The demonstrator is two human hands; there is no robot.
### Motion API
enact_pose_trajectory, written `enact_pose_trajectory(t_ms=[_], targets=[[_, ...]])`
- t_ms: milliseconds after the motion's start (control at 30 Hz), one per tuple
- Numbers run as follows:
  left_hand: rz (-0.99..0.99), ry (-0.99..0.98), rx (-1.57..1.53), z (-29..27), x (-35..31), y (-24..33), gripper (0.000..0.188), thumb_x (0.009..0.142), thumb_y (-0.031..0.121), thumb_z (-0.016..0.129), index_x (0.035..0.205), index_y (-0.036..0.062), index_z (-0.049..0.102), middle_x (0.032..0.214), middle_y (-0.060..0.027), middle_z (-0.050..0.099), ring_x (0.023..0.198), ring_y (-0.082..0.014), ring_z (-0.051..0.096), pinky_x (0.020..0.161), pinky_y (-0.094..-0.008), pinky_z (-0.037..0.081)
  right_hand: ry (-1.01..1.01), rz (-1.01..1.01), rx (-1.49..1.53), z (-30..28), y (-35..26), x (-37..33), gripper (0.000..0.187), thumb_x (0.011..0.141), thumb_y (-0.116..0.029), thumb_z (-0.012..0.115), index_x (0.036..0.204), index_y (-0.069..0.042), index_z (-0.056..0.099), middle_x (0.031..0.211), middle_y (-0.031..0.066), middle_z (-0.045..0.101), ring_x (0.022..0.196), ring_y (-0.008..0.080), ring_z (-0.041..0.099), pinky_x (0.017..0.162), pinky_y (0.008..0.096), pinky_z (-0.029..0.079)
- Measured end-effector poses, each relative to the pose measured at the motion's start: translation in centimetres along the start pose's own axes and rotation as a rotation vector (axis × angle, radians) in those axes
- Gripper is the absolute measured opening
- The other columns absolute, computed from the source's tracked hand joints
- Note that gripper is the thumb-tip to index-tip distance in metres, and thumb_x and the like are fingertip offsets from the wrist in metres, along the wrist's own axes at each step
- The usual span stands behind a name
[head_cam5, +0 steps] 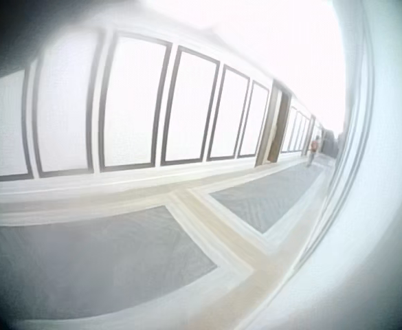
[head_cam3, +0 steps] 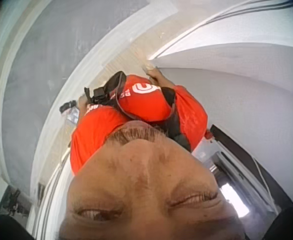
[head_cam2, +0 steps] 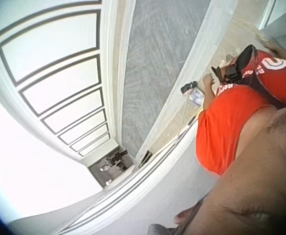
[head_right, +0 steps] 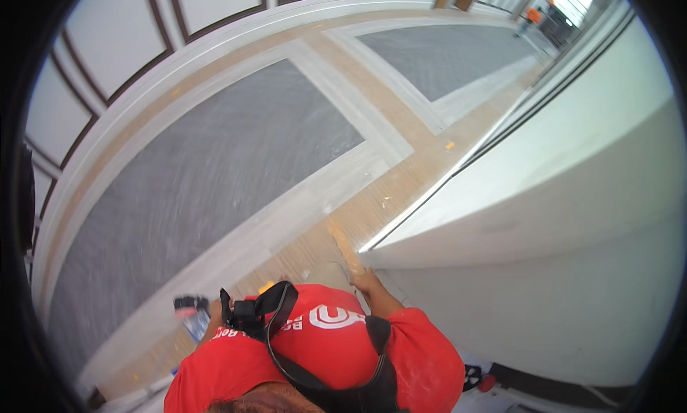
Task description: The person retrieves a wooden plank and a saw, then cuts the plank into smaller pieces on a concrete ledge. After cutting, they use a scraper to remove splinters and smooth the edges of the wood pieces. Finally, they carry the prepared wood pieces and the scraper down a hallway.
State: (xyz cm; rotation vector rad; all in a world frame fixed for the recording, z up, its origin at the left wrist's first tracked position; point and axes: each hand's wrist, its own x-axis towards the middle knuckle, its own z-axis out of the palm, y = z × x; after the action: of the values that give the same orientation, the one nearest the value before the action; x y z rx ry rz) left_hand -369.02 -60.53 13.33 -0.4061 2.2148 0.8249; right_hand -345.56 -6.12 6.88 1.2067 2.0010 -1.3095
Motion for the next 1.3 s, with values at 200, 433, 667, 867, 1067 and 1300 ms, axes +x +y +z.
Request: enact_pose_trajectory(t_ms=[200, 433, 667, 867, 1067, 1300], targets=[[-0.022, 0.174, -0.039, -11.5, 11.7, 21.5, 0.055, 0.093, 0.026, 0.065, 0.140, 0.0028, 0.048, 0.086, -0.0112, 0.065, 0.062, -0.0211, 0.061, 0.054, -0.0418, 0.055, -0.259, 0.212, 0.642, 4.8, -3.2, 4.8, 0.050, 0.080, -0.037, 0.073, 0.113, -0.001, 0.063, 0.091, 0.0131, 0.063, 0.080, 0.0265, 0.062, 0.061, 0.0439, 0.051], [0.104, 0.091, -0.118, -7.0, 21.4, 43.0, 0.052, 0.092, 0.026, 0.064, 0.135, 0.0000, 0.050, 0.089, -0.0144, 0.067, 0.067, -0.0225, 0.066, 0.056, -0.0398, 0.054, -0.212, 0.404, 0.703, -1.4, -14.4, 17.6, 0.081, 0.067, -0.038, 0.080, 0.130, 0.006, 0.054, 0.126, 0.0247, 0.056, 0.111, 0.0398, 0.056, 0.091, 0.0515, 0.047], [0.264, -0.118, 0.454, -1.1, 27.4, 51.8, 0.042, 0.089, 0.030, 0.066, 0.116, -0.0006, 0.061, 0.084, -0.0136, 0.070, 0.067, -0.0249, 0.067, 0.059, -0.0379, 0.055, -0.051, 0.034, 0.478, -18.6, -27.9, 32.6, 0.067, 0.070, -0.031, 0.072, 0.127, 0.000, 0.058, 0.106, 0.0183, 0.064, 0.082, 0.0275, 0.062, 0.066, 0.0404, 0.053], [-0.101, -0.092, 0.059, 2.3, 41.3, 64.8, 0.044, 0.090, 0.032, 0.063, 0.119, -0.0004, 0.059, 0.082, -0.0143, 0.071, 0.069, -0.0264, 0.068, 0.061, -0.0392, 0.055, 0.129, -0.020, 0.303, -30.9, -36.3, 49.8, 0.074, 0.072, -0.033, 0.070, 0.136, -0.002, 0.051, 0.114, 0.0220, 0.064, 0.086, 0.0312, 0.065, 0.071, 0.0417, 0.054], [0.074, -0.357, 0.649, 5.7, 53.6, 79.4, 0.050, 0.090, 0.033, 0.063, 0.127, -0.0001, 0.056, 0.083, -0.0162, 0.071, 0.068, -0.0271, 0.069, 0.061, -0.0400, 0.056, 0.205, 0.463, 0.626, -35.5, -36.9, 52.1, 0.120, 0.082, -0.049, 0.070, 0.150, 0.007, -0.012, 0.143, 0.0373, 0.040, 0.131, 0.0439, 0.046, 0.109, 0.0422, 0.039], [0.217, -0.250, 0.621, 14.2, 66.2, 108.7, 0.058, 0.090, 0.034, 0.063, 0.136, 0.0001, 0.053, 0.085, -0.0183, 0.072, 0.067, -0.0279, 0.070, 0.060, -0.0409, 0.058, 0.093, 0.607, 0.592, -40.3, -35.2, 56.7, 0.068, 0.084, -0.052, 0.066, 0.125, 0.003, 0.061, 0.119, 0.0280, 0.064, 0.110, 0.0416, 0.063, 0.081, 0.0489, 0.055]])
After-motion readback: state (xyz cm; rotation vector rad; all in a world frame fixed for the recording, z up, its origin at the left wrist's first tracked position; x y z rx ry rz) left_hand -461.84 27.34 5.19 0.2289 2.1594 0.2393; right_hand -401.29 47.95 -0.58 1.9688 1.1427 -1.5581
